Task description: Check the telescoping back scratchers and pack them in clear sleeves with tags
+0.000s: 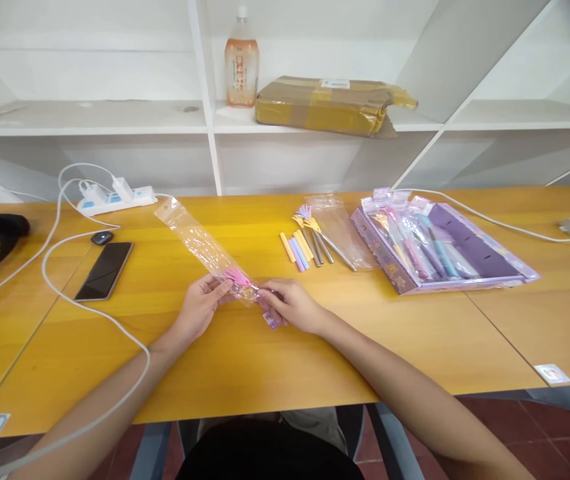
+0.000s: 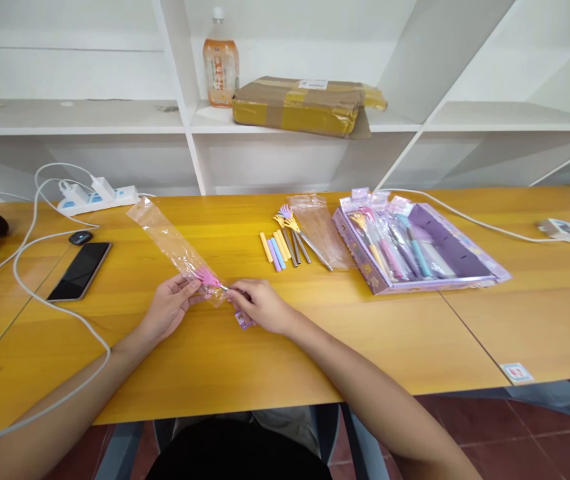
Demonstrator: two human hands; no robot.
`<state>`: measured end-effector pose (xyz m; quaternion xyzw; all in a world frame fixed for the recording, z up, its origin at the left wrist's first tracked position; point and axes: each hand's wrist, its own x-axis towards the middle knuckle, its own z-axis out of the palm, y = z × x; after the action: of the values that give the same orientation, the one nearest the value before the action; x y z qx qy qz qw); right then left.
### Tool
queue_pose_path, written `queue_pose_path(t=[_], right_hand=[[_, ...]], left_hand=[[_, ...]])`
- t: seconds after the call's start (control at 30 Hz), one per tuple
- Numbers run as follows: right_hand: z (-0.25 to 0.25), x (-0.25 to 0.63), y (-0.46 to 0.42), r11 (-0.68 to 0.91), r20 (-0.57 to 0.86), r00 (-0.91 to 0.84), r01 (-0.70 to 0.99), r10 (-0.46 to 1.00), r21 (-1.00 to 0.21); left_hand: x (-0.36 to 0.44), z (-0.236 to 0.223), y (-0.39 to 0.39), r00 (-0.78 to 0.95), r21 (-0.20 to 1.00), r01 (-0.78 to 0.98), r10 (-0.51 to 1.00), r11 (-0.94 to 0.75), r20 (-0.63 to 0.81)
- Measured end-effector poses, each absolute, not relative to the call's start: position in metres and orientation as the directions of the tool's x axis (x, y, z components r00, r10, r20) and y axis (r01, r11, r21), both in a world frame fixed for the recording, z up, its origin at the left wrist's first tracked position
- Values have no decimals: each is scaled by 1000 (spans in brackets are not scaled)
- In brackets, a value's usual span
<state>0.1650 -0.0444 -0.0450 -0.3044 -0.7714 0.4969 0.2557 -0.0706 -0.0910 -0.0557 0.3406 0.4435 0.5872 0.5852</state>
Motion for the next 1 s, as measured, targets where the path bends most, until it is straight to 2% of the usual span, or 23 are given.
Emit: queue_pose_path(t=[0.1, 0.17, 0.3, 0.4, 0.7, 1.0], right_hand=[[-48, 165, -46, 204, 19, -716, 173, 698, -964], [-51, 167, -46, 127, 2, -724, 118, 689, -985], [-57, 172, -41, 24, 41, -731, -33, 681, -999], [-58, 175, -35, -69, 64, -755, -143, 653, -987], [-54, 179, -27, -141, 152, -790, -288, 594, -947], [-52, 181, -26, -91, 115, -759, -224, 641, -970]], left_hand=[[-69, -55, -92, -98, 913, -402, 988, 73, -122], [-71, -53, -90, -182, 896, -443, 978, 13, -105], [-86, -49, -82, -408, 839, -517, 911, -170, -67], [-97, -48, -75, -487, 802, -553, 868, -225, -93], [-94, -51, -76, -471, 772, -602, 871, -204, -137], [-97, -51, -75, -423, 753, -636, 892, -167, -160]])
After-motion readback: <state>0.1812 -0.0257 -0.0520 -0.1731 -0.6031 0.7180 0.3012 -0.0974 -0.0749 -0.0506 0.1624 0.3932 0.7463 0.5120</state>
